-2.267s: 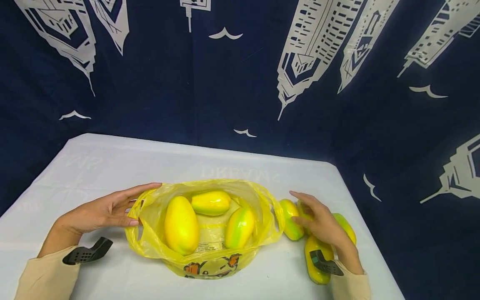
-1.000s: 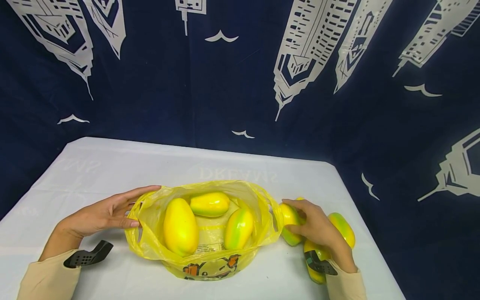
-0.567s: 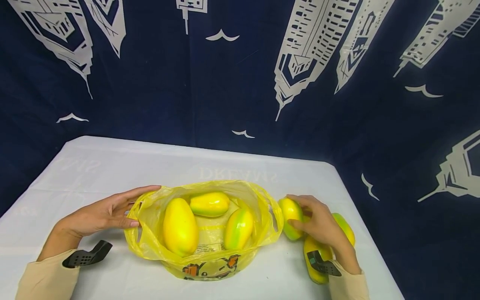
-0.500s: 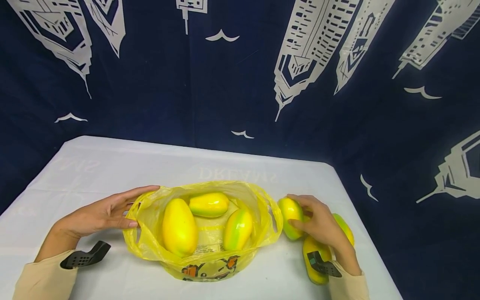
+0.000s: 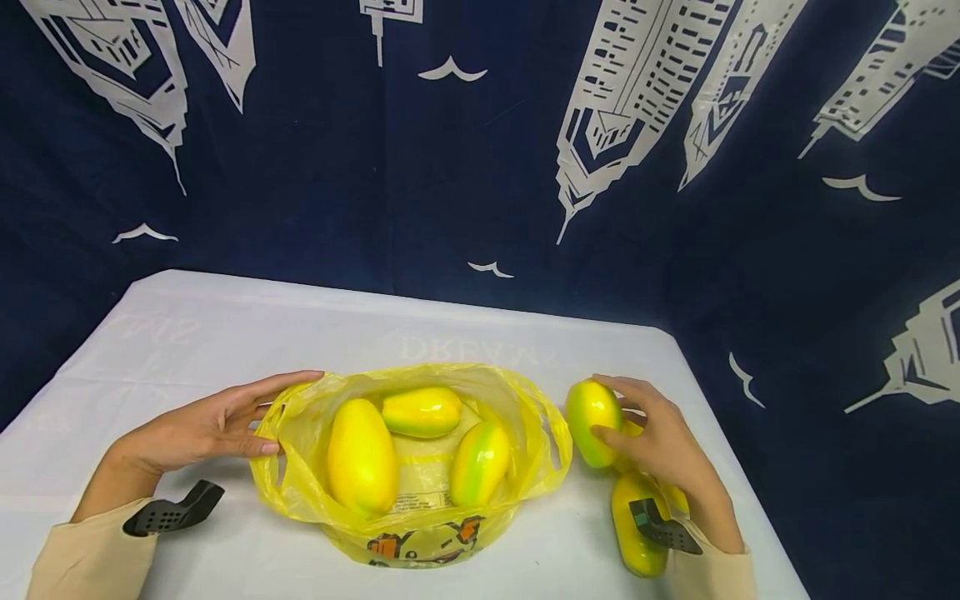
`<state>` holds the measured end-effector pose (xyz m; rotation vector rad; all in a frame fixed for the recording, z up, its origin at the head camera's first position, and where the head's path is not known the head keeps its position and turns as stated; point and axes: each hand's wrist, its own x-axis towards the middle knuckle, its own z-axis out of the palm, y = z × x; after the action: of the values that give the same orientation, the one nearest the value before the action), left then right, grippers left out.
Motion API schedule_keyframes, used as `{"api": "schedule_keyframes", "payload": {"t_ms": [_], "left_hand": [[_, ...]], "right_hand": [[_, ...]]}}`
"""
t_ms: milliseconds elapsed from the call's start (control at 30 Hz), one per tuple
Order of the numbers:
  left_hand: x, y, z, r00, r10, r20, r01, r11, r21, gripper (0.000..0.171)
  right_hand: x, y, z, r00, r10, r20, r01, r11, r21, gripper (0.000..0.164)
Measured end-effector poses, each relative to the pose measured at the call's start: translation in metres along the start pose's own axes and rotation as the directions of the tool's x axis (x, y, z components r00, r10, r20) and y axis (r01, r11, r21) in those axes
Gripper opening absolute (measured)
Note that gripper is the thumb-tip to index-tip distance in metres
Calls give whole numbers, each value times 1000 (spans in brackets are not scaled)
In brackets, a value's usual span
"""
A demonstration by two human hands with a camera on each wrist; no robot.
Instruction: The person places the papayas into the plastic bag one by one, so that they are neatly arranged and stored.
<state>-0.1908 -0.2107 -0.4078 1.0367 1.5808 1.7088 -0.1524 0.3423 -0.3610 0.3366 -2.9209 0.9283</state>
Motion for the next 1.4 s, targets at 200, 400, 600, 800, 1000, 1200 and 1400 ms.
{"api": "schedule_keyframes", "payload": {"t_ms": [200,400,600,800,1000,1200,1400], "left_hand": [[-1,3,1,1000,-9,-12,9,1000,15,79],[-1,4,0,1000,1,-10,0,1000,18,79],[-1,3,0,1000,-4,-9,4,1000,-8,80],[-1,2,1,1000,-4,-7,3,1000,-23,79],[-2,4,2,996,-60,-73,63,997,46,78],[-1,4,3,996,-48,-72,54,996,72,78],[0,4,3,996,-50,-77,57,995,85,78]], "right_hand": [[3,-10,-13,1000,-23,-9,22,999,-44,67],[7,-22,-17,999,-33,-3,32,998,-45,68],[12,-32,-16,999,-46,-2,46,998,-32,68],[14,-42,-15,997,-79,-6,79,997,-11,68],[15,-51,-12,995,-96,-17,96,995,5,66],[16,-62,-9,992,-122,-26,123,992,23,67],[18,-76,1,989,-147,-4,147,988,54,68]]}}
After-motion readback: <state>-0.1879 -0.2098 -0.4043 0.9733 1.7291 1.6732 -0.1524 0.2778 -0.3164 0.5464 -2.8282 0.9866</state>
